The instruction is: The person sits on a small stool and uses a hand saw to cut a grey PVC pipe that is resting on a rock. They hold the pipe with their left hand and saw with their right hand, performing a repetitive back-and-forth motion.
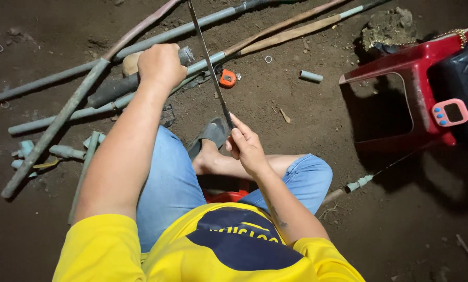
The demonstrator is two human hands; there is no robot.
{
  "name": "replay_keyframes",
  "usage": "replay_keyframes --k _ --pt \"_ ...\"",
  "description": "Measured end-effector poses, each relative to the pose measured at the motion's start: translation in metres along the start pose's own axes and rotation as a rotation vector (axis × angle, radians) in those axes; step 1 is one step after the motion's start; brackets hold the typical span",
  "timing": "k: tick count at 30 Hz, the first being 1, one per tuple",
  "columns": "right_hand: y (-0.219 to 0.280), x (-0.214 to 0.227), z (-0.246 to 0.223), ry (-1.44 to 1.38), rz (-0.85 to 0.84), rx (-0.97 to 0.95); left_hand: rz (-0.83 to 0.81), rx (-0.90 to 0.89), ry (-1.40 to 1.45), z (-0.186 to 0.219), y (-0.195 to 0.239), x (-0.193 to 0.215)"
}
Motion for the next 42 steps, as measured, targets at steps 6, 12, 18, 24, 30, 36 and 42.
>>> replay_keyframes --k 6,12,18,24,30,36,42 --pt "0.000 -0.007 0.002 0.041 -0.013 -0.058 -0.006 -0.008 0.018 0.003 -0.002 -0.003" --pt "0.000 -0.009 0.006 0.100 -0.029 -0.065 -0.077 0.031 0.014 0.003 0.001 0.000" --pt "0.007 0.002 0.010 0.129 -0.004 -0.067 -0.076 0.047 0.057 0.000 0.002 0.003" --pt "0.013 -0.001 0.004 0.155 -0.016 -0.060 -0.010 0.040 0.030 0.004 0.001 0.006" --pt "0.005 0.004 -0.003 0.099 0.043 -0.141 -0.059 -0.064 -0.043 0.031 0.014 0.018" --pt "0.017 -0.006 -0.005 0.156 -0.009 -0.080 -0.028 0.011 0.009 -0.003 0.008 0.006" --pt "-0.013 -0.008 -0.033 0.227 0.089 -0.044 0.023 -0.111 -0.037 0.033 0.002 0.008"
Point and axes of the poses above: each hand's wrist, its own y-axis away from the middle knuckle, its own x-axis out of the back of the hand, z = x × y, the point moved 10 cm from there along -y, towards the middle knuckle, and after that the axes turned 7 degrees about -x, right-handed, at the moved point
